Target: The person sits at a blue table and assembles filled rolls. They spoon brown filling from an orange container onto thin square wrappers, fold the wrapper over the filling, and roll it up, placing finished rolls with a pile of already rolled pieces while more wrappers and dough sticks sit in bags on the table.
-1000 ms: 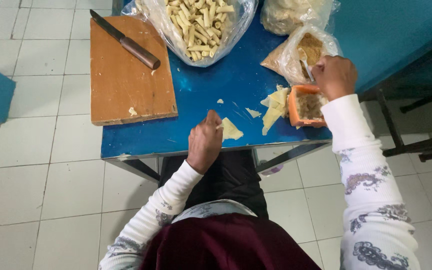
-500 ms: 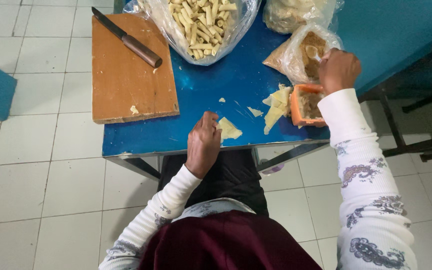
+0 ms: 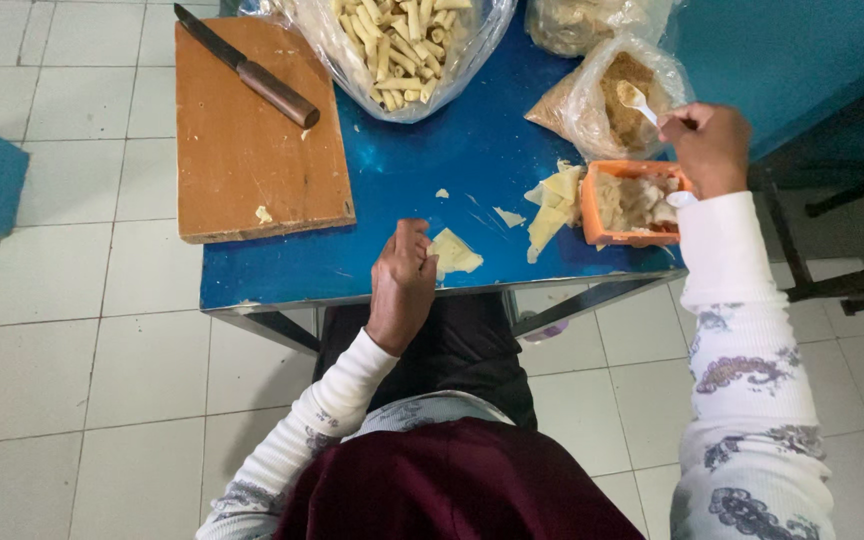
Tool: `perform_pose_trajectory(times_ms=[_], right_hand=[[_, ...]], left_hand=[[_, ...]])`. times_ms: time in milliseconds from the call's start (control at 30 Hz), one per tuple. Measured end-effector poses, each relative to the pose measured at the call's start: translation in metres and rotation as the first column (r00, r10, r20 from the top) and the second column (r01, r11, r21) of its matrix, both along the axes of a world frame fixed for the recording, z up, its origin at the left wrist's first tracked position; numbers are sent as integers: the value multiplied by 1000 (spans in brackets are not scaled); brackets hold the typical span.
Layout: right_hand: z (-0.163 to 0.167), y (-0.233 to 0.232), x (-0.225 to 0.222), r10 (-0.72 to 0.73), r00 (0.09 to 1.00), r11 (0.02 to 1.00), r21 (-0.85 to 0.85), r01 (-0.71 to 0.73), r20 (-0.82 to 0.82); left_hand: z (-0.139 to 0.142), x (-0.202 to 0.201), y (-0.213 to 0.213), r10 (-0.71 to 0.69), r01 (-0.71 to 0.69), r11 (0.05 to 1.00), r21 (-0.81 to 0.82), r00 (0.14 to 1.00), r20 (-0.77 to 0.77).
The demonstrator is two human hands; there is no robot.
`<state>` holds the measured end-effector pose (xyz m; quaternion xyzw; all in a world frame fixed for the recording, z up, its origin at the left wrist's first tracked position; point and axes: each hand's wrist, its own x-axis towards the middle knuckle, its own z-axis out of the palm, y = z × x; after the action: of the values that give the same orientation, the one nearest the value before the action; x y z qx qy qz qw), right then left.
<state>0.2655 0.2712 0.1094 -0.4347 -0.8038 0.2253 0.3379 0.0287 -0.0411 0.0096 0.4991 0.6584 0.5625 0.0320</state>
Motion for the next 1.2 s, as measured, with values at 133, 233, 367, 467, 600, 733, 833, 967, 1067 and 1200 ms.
perform_pose_trajectory(times_ms=[133,233,367,467,600,733,833,967,1067,1200], right_hand=[[8,-40,18,74,993,983,-159,-88,-87],[7,-86,12,226,963,923,-283,-261,-150],[-10,-145,-17,361,929,907,-265,-328,82],[-26,-174,-39,402,908,901,-227,-369,122],[-38,-194,-51,436,866,870,132,-475,244],[-38,-210,-51,381,838,754,394,-526,390],[-35,-217,-50,336,809,658,495,-568,482],[-29,-221,-42,307,798,622,525,-580,518],[-27,-222,-37,308,810,661,499,-560,500],[-27,-213,-30,357,859,774,399,-492,367]], left_hand=[[-1,1,0,-16,17,1000,-12,998,54],[-1,0,0,-23,22,1000,7,998,57],[-2,2,1,-13,12,1000,26,999,45],[-2,2,1,-10,9,1000,29,999,44],[-1,2,1,-21,20,999,32,999,46],[0,1,1,-39,38,999,23,997,66],[1,0,1,-73,70,996,47,996,51],[3,-1,-1,-104,103,993,49,995,10],[4,-3,-2,-132,132,991,36,991,-10],[3,-5,-2,-138,138,990,-3,990,-39]])
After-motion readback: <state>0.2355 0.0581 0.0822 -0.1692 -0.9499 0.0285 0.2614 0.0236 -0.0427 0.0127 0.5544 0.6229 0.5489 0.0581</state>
